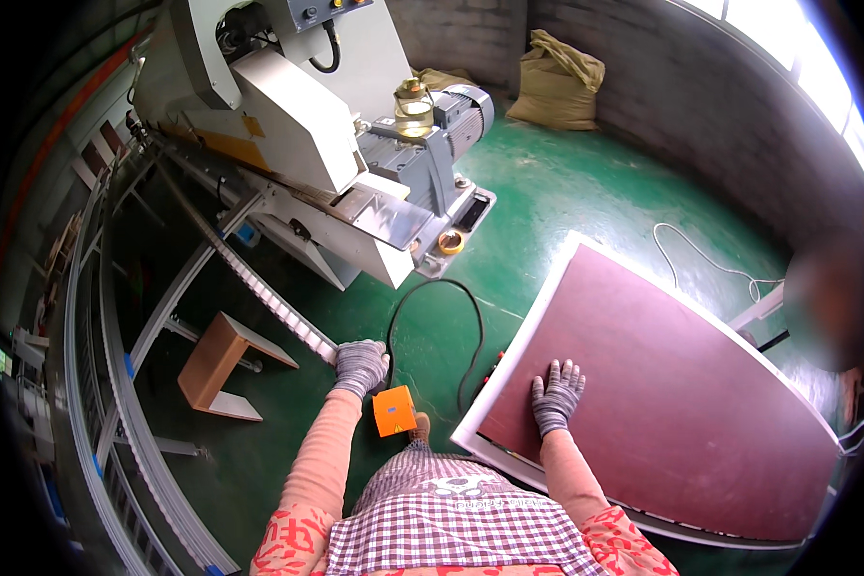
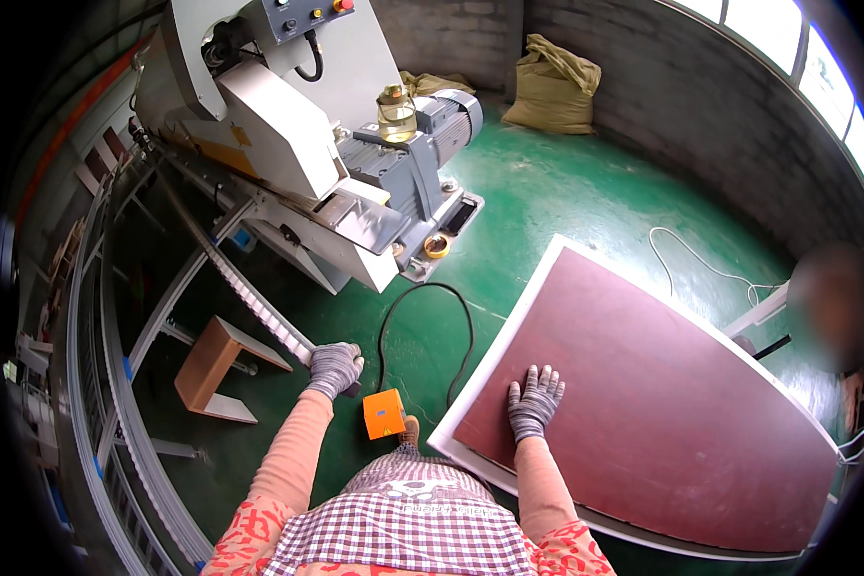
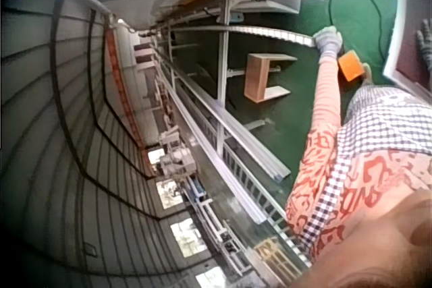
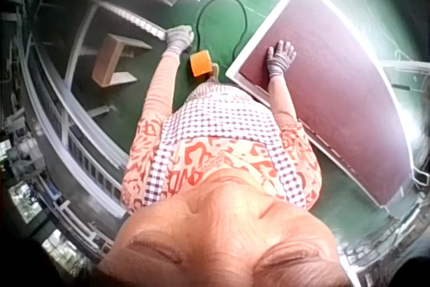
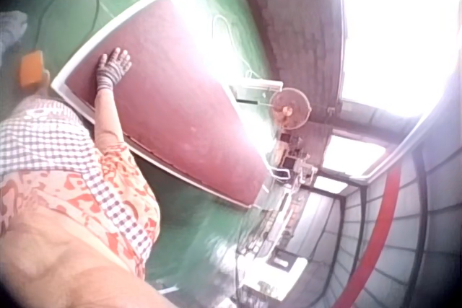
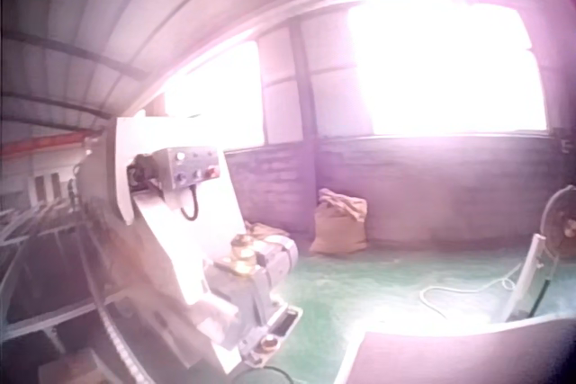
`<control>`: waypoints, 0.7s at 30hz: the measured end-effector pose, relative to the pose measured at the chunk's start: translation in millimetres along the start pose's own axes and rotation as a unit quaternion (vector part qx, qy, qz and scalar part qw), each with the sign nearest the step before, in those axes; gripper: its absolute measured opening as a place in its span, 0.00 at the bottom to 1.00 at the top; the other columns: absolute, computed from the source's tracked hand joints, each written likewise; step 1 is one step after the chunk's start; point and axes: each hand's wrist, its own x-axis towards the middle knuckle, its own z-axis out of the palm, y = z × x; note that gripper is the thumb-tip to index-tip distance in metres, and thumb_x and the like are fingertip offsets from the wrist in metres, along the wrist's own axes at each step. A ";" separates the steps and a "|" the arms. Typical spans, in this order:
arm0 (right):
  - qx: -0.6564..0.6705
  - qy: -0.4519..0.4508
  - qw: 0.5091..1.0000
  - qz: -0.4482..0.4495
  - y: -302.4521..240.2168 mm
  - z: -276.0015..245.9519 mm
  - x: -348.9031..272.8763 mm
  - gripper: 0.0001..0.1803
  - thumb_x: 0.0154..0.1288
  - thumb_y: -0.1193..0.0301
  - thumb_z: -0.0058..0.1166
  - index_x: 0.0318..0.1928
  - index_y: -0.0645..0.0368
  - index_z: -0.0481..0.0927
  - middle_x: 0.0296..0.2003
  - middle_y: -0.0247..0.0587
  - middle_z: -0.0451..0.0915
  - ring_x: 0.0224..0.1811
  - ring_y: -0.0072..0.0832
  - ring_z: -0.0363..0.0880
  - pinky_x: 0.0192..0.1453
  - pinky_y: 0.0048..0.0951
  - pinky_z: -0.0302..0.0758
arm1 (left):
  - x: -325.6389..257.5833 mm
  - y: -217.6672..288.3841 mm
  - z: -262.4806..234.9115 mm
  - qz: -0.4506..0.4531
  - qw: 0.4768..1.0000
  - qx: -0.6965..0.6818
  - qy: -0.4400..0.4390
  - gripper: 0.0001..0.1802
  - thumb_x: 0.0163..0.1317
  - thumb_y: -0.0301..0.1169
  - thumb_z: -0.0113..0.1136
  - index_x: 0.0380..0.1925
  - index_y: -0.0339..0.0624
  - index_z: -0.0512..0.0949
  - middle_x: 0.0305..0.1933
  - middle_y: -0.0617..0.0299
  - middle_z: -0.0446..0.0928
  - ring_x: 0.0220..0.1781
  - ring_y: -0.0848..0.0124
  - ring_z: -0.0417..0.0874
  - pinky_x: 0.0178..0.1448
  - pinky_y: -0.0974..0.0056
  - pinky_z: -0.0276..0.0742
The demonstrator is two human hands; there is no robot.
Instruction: The person operates a large industrial edge banding machine in a factory setting. They feed white rectangular wooden panels into the machine one by one, retrieve them after processing, and stack them on a nearby table. The person wears protective gloves and a patterned shirt while performing the repetitive task.
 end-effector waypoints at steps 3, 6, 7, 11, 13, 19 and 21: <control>0.001 -0.010 1.000 -0.007 2.0 2.9 -1.9 0.33 0.67 0.50 0.44 0.66 0.54 0.69 0.71 0.51 0.60 0.75 0.47 0.51 0.79 0.51 0.38 | 1.0 -2.2 3.1 0.002 1.000 -0.001 0.008 0.14 0.62 0.42 0.56 0.38 0.46 0.82 0.37 0.55 0.84 0.43 0.55 0.84 0.46 0.51 0.78; 0.007 -0.002 1.000 -0.022 5.2 10.3 -8.1 0.32 0.68 0.51 0.43 0.66 0.54 0.68 0.71 0.52 0.60 0.75 0.46 0.51 0.79 0.50 0.38 | 1.5 -2.6 3.2 -0.002 1.000 0.000 0.007 0.14 0.62 0.42 0.56 0.37 0.46 0.82 0.37 0.55 0.84 0.43 0.55 0.84 0.46 0.51 0.78; 0.006 -0.001 1.000 -0.026 6.1 12.2 -11.5 0.31 0.68 0.52 0.43 0.67 0.54 0.68 0.71 0.51 0.60 0.75 0.46 0.51 0.79 0.50 0.38 | 1.3 -2.3 2.3 -0.004 1.000 -0.001 0.006 0.14 0.63 0.42 0.56 0.37 0.47 0.82 0.37 0.55 0.84 0.43 0.56 0.84 0.47 0.51 0.78; 0.002 -0.023 0.999 -0.029 8.0 9.6 -26.7 0.31 0.68 0.53 0.43 0.67 0.54 0.67 0.71 0.51 0.58 0.75 0.46 0.50 0.79 0.49 0.38 | 2.4 -3.7 -0.6 -0.007 1.000 -0.005 0.004 0.14 0.63 0.43 0.55 0.38 0.47 0.82 0.37 0.55 0.84 0.43 0.56 0.84 0.47 0.50 0.78; 0.004 -0.017 0.999 -0.033 10.9 10.5 -33.7 0.31 0.68 0.53 0.43 0.67 0.54 0.67 0.71 0.51 0.58 0.75 0.46 0.51 0.79 0.49 0.38 | 0.3 -4.1 1.7 -0.006 1.000 -0.009 0.003 0.14 0.63 0.43 0.54 0.38 0.47 0.82 0.37 0.56 0.84 0.43 0.56 0.85 0.46 0.50 0.78; -0.004 -0.026 1.000 -0.008 20.4 15.2 -73.6 0.32 0.68 0.52 0.43 0.68 0.53 0.65 0.72 0.50 0.56 0.76 0.47 0.49 0.79 0.50 0.37 | 1.0 -4.3 0.8 0.003 1.000 -0.016 -0.008 0.16 0.65 0.45 0.52 0.40 0.47 0.81 0.40 0.56 0.84 0.45 0.57 0.85 0.47 0.49 0.77; -0.013 -0.046 0.999 0.001 19.2 12.5 -86.4 0.33 0.68 0.52 0.42 0.69 0.53 0.63 0.72 0.52 0.55 0.76 0.48 0.48 0.78 0.51 0.37 | 0.8 -3.3 -1.4 0.005 1.000 -0.010 -0.023 0.17 0.66 0.45 0.50 0.43 0.48 0.80 0.42 0.56 0.83 0.46 0.58 0.85 0.49 0.48 0.76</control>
